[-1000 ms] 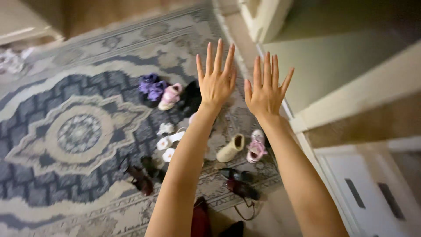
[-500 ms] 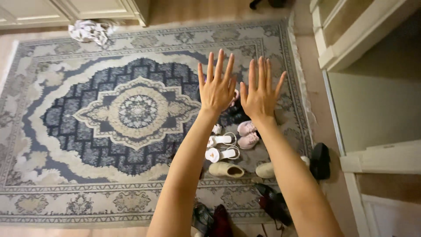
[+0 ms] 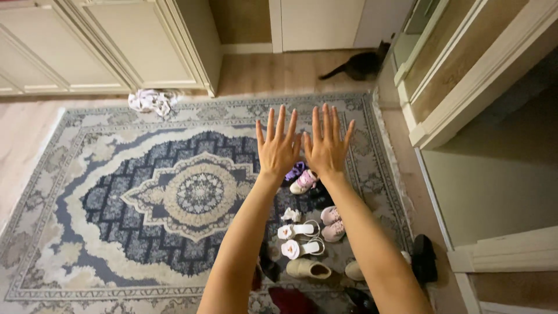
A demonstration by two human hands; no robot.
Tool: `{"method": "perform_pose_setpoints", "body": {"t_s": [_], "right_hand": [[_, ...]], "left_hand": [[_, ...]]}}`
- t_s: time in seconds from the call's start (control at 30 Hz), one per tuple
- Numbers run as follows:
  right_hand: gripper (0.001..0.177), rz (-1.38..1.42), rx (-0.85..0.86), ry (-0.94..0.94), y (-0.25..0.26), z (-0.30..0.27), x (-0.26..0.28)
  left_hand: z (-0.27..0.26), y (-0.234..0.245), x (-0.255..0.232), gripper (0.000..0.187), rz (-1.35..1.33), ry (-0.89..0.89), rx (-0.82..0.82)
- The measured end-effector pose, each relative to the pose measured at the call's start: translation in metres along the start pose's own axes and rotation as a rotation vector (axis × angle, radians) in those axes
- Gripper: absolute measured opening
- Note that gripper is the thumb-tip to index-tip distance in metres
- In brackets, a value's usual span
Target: Picking up several pairs of shoes from the floor and placing them neatly inside a shoe cabinet.
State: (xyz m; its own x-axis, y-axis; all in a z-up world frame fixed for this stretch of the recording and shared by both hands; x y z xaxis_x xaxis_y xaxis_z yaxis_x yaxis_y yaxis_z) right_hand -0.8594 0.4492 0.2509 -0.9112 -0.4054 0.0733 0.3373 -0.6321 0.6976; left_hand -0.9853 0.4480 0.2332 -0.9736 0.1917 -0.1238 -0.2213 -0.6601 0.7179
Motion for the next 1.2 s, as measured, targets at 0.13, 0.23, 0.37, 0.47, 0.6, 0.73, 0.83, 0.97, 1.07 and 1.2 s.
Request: {"method": "perform_pose_setpoints", "body": {"t_s": [0.13, 0.23, 0.37, 0.47, 0.6, 0.73, 0.83, 0.97, 1.07, 1.2], "right_hand": [[0.065, -0.032, -0.061, 0.039, 0.012, 0.052, 0.023], [0.066, -0.020, -0.097, 0.055, 0.014, 0.098, 0.038], [0.065, -0.053, -0.122, 0.059, 0.000, 0.151, 0.058], [0.065, -0.061, -0.099, 0.048, -0.015, 0.176, 0.069], [0.065, -0.036, -0.054, 0.020, -0.039, 0.177, 0.072], [0.065, -0.076, -0.031, -0.017, -0.046, 0.167, 0.057], [0.065, -0.158, -0.023, -0.056, -0.041, 0.168, 0.037], [0.067, -0.269, -0.036, -0.121, -0.031, 0.176, 0.023], [0.068, -0.343, -0.058, -0.194, -0.023, 0.179, 0.020], [0.067, -0.456, -0.103, -0.333, -0.019, 0.171, 0.028]], "left_hand": [[0.049, 0.038, 0.032, 0.064, 0.017, -0.011, 0.007], [0.095, 0.059, 0.064, 0.063, 0.039, 0.001, -0.052], [0.147, 0.068, 0.099, 0.063, 0.066, -0.056, -0.117], [0.166, 0.058, 0.115, 0.061, 0.041, -0.066, -0.111], [0.169, 0.033, 0.124, 0.061, -0.027, -0.063, -0.084], [0.173, 0.005, 0.119, 0.060, -0.067, -0.102, -0.045], [0.186, -0.006, 0.101, 0.060, -0.134, -0.146, -0.048], [0.204, -0.009, 0.079, 0.063, -0.205, -0.239, -0.058], [0.216, -0.015, 0.067, 0.065, -0.272, -0.325, -0.044], [0.222, -0.025, 0.069, 0.065, -0.420, -0.455, -0.099]]}}
Point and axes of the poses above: each hand's wrist, its own z-axis towards the middle knuckle, its own y-axis out of the back of the hand, x = y × z, the point moved 9 cm from there along z, towards the middle knuckle, and after that the axes turned 6 degrees about z, right-handed, at the moved point
